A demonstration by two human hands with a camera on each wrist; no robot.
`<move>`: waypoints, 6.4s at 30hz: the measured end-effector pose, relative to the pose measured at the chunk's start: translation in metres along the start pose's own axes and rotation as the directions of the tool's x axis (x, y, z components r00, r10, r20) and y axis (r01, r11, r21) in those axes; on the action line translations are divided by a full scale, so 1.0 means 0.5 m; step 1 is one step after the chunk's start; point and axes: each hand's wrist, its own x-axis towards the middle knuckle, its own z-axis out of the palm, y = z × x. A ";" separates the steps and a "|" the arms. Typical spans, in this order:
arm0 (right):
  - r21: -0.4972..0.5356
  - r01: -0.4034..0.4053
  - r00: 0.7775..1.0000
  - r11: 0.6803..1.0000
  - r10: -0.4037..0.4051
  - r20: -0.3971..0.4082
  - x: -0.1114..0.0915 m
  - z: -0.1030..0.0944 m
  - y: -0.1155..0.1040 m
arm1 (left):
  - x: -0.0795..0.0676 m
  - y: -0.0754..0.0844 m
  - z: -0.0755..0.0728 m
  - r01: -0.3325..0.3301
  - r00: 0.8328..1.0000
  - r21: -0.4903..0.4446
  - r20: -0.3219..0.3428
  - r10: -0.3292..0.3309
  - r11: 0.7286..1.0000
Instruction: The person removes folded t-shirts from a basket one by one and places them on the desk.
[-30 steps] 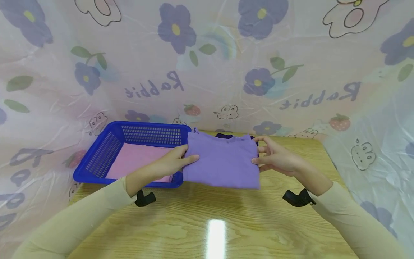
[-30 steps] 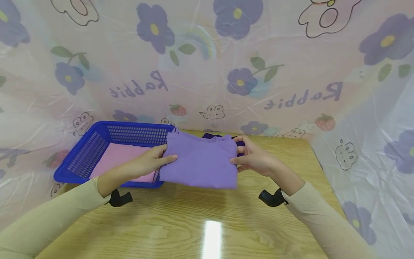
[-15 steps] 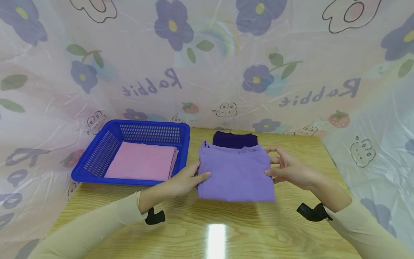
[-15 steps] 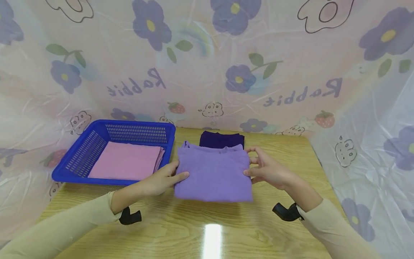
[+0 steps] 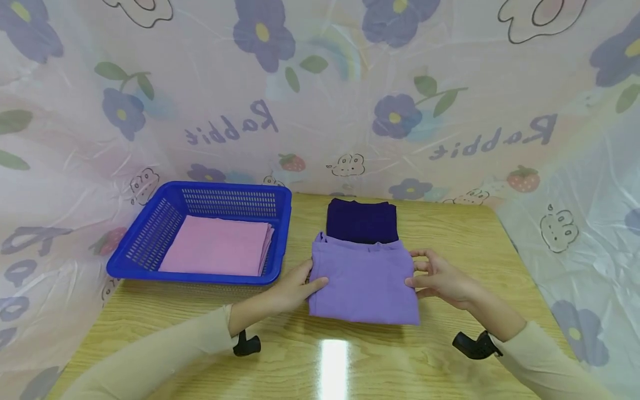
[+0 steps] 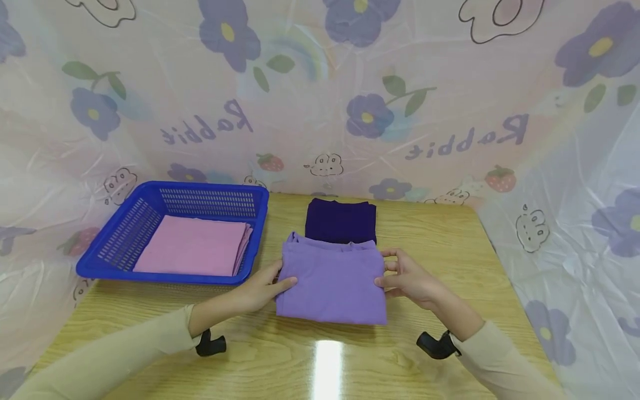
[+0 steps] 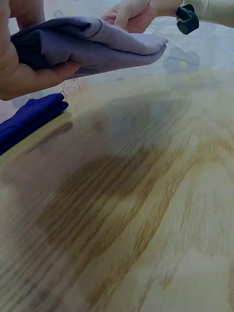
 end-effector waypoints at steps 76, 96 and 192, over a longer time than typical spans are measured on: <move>-0.516 -0.131 0.968 0.847 -0.004 -0.252 0.078 -0.013 0.038 | -0.021 -0.084 -0.018 0.101 0.991 0.103 0.076 -0.109 0.990; -0.521 0.023 0.982 0.853 -0.117 -0.149 0.150 0.050 -0.067 | -0.073 0.019 -0.097 -0.014 0.977 -0.074 0.209 0.029 0.997; -0.245 -0.164 0.953 0.956 0.090 -0.288 0.567 0.457 -0.231 | -0.084 -0.165 -0.626 0.472 0.881 -0.082 -0.001 -0.474 0.878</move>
